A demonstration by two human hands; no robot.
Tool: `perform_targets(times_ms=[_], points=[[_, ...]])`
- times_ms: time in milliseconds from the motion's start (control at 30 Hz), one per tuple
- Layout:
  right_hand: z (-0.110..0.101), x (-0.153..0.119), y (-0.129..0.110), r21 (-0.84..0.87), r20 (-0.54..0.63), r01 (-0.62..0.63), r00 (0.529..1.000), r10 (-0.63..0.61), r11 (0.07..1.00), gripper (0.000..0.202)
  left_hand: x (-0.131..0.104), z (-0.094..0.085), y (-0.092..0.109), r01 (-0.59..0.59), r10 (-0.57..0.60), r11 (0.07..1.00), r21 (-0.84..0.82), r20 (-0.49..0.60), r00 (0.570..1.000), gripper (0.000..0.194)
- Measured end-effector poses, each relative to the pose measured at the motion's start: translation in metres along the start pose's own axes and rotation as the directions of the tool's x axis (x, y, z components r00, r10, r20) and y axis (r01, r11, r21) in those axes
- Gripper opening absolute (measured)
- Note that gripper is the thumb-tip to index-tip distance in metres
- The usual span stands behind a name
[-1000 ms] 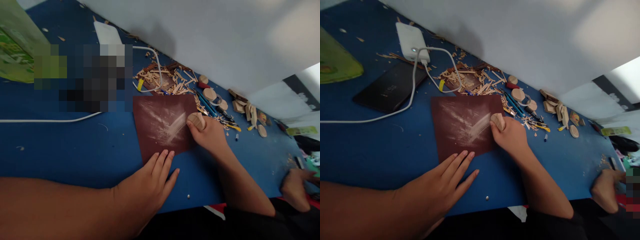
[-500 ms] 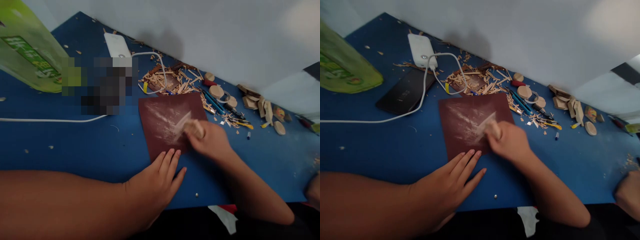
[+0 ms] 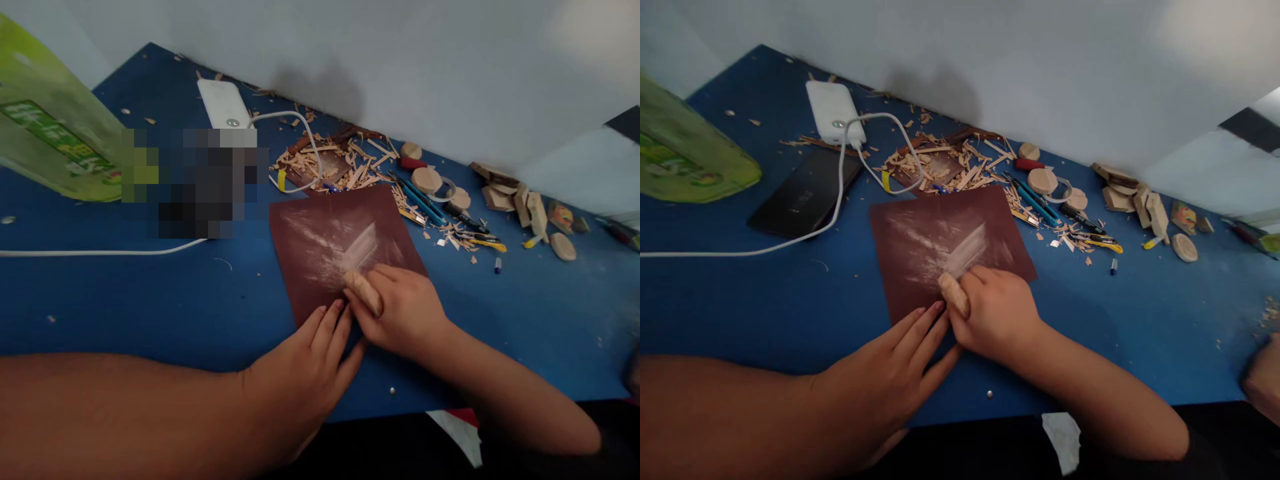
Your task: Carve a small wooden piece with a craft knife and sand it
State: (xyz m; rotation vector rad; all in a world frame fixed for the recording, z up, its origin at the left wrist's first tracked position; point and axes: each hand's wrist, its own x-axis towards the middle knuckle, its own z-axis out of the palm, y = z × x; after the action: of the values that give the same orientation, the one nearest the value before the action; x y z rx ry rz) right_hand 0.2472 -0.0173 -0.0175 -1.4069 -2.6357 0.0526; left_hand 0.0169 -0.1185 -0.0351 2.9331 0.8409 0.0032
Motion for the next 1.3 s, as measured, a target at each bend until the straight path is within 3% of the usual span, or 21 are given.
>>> perform_targets(times_ms=[33,133,167,300,433,467,567,600,667,733,800,867,1000,1133,1233,1300], points=[[-0.001,0.000,-0.001,0.003,0.021,0.001,1.000,-0.001,1.000,0.026,0.000,0.001,0.000,0.003,-0.003,1.000,-0.007,-0.005,1.000,0.113],[-0.002,0.002,0.001,-0.111,-0.056,-0.247,0.969,0.242,0.963,0.034,-0.001,0.003,0.001,0.016,-0.016,1.000,-0.022,-0.033,0.999,0.118],[-0.002,0.002,0.001,-0.138,-0.078,-0.271,0.962,0.262,0.953,0.034,-0.001,0.004,0.001,0.015,-0.015,1.000,-0.021,-0.042,0.999,0.119],[-0.001,0.004,0.000,-0.045,0.037,0.005,0.999,-0.004,0.999,0.025,-0.001,0.008,0.001,0.011,-0.012,1.000,-0.008,-0.069,0.998,0.114],[-0.002,0.009,0.004,-0.134,-0.084,-0.287,0.957,0.277,0.949,0.034,-0.001,0.012,0.000,0.011,-0.011,1.000,-0.007,-0.100,0.995,0.114],[-0.002,0.009,0.004,-0.129,-0.082,-0.264,0.964,0.255,0.956,0.034,-0.001,0.014,0.000,0.004,-0.004,1.000,-0.007,-0.113,0.994,0.113],[-0.002,0.009,0.004,0.014,0.058,-0.005,0.998,0.004,1.000,0.030,0.000,0.016,-0.001,-0.002,0.001,1.000,-0.003,-0.137,0.991,0.111],[-0.002,0.010,0.005,0.033,0.072,-0.014,0.997,0.012,0.999,0.031,0.001,0.017,-0.002,0.002,-0.002,1.000,-0.001,-0.137,0.991,0.111],[-0.002,0.010,0.008,-0.034,-0.007,-0.223,0.975,0.222,0.974,0.035,0.001,0.017,-0.001,0.006,-0.005,1.000,0.006,-0.134,0.991,0.114],[-0.002,0.009,0.009,-0.082,-0.068,-0.316,0.948,0.311,0.945,0.035,0.000,0.017,0.000,0.005,-0.004,1.000,0.010,-0.132,0.991,0.115],[-0.002,0.008,0.007,-0.037,0.010,-0.135,0.991,0.135,0.990,0.030,0.000,0.017,0.001,0.015,-0.014,1.000,0.012,-0.126,0.992,0.112],[-0.001,0.007,0.005,0.011,0.067,-0.014,0.998,0.014,1.000,0.028,-0.001,0.015,0.003,0.030,-0.028,0.999,0.014,-0.117,0.993,0.110],[-0.002,0.008,0.006,-0.116,-0.085,-0.293,0.955,0.284,0.949,0.033,-0.001,0.013,0.004,0.039,-0.040,0.999,-0.009,-0.108,0.993,0.115],[-0.003,0.006,0.004,-0.013,0.053,-0.039,0.998,0.040,0.999,0.029,0.000,0.012,0.003,0.041,-0.041,0.999,-0.002,-0.113,0.993,0.112],[-0.004,0.006,0.006,-0.078,-0.027,-0.265,0.964,0.264,0.961,0.034,0.000,0.014,0.003,0.051,-0.048,0.999,0.016,-0.120,0.992,0.105],[-0.004,0.006,0.007,-0.122,-0.063,-0.290,0.957,0.284,0.949,0.034,-0.001,0.017,0.002,0.042,-0.041,0.999,0.008,-0.136,0.990,0.104]])
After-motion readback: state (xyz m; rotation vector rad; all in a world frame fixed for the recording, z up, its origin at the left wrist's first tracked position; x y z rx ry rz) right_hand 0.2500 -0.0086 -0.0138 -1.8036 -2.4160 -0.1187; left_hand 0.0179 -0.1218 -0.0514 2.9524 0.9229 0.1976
